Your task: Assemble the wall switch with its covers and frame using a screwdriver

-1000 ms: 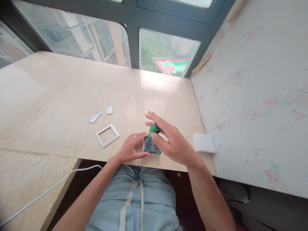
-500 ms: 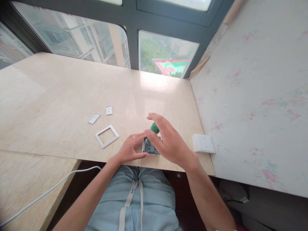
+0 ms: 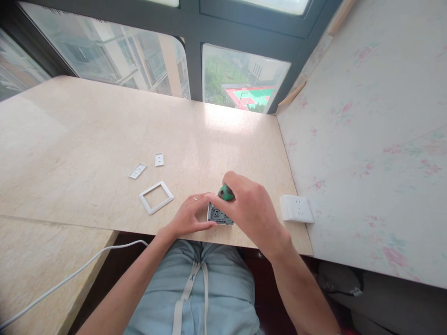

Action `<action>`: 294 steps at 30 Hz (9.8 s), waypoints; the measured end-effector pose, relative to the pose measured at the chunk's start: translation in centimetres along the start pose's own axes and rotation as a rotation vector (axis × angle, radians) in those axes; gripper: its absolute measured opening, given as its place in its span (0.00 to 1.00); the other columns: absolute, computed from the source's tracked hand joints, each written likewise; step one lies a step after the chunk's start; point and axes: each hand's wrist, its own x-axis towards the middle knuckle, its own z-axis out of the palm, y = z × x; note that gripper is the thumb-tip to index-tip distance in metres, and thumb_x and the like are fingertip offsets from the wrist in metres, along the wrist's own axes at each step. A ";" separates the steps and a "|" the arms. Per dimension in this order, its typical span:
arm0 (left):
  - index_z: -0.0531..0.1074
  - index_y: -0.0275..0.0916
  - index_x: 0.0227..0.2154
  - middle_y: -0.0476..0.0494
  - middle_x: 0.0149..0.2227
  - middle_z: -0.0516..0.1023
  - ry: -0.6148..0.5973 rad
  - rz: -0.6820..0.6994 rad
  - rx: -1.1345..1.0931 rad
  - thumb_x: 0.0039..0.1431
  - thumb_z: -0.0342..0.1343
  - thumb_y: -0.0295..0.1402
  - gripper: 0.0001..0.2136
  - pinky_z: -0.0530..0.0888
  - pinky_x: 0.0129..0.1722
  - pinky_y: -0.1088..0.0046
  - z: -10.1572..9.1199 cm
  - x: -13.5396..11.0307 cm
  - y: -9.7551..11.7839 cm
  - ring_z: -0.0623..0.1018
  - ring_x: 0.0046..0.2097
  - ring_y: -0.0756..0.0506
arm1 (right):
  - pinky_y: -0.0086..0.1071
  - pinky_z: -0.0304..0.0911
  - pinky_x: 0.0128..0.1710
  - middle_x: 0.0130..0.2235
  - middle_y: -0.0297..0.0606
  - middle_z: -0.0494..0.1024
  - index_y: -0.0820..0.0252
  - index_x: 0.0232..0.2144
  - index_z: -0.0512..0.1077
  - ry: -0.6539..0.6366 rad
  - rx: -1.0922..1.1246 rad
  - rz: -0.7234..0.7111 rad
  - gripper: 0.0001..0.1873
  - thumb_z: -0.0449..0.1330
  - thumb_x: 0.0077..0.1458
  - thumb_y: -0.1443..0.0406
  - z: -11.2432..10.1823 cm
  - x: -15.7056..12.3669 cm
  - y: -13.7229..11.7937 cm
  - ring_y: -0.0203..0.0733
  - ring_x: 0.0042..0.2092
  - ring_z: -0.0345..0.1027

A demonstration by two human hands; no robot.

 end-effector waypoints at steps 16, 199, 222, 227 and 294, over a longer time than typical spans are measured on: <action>0.62 0.47 0.63 0.39 0.63 0.70 0.011 -0.009 -0.011 0.52 0.66 0.50 0.37 0.65 0.62 0.53 -0.2 0.0 0.3 0.70 0.62 0.35 | 0.49 0.60 0.64 0.71 0.38 0.55 0.45 0.64 0.58 -0.274 0.533 -0.099 0.24 0.51 0.68 0.59 0.2 -0.8 1.2 0.48 0.70 0.50; 0.74 0.35 0.47 0.49 0.30 0.74 0.339 -0.984 -1.231 0.47 0.68 0.31 0.22 0.59 0.20 0.82 -4.5 2.1 4.2 0.64 0.22 0.57 | 0.56 0.58 0.64 0.66 0.49 0.61 0.47 0.68 0.51 0.075 0.420 0.034 0.47 0.69 0.53 0.59 12.7 -7.4 11.7 0.57 0.67 0.56; 0.75 0.36 0.55 0.37 0.51 0.81 0.655 -0.815 -0.515 0.62 0.58 0.44 0.22 0.76 0.56 0.55 -1.1 1.2 2.5 0.82 0.49 0.37 | 0.52 0.62 0.63 0.64 0.50 0.63 0.51 0.69 0.50 0.044 0.388 -0.202 0.48 0.69 0.53 0.59 11.8 -0.1 10.5 0.55 0.66 0.57; 0.78 0.38 0.51 0.39 0.49 0.82 0.707 -0.649 -0.135 0.66 0.55 0.39 0.16 0.79 0.51 0.61 -0.2 2.6 2.9 0.83 0.48 0.39 | 0.53 0.63 0.62 0.63 0.52 0.64 0.53 0.69 0.50 0.031 0.366 -0.307 0.47 0.68 0.54 0.62 11.4 1.9 10.0 0.56 0.65 0.58; 0.45 0.43 0.70 0.30 0.71 0.52 0.297 -0.614 -0.456 0.53 0.67 0.43 0.47 0.51 0.69 0.41 2.9 4.4 4.5 0.49 0.72 0.30 | 0.54 0.66 0.58 0.61 0.48 0.64 0.46 0.62 0.56 0.114 0.656 -0.199 0.43 0.71 0.49 0.57 14.9 1.3 12.0 0.57 0.65 0.58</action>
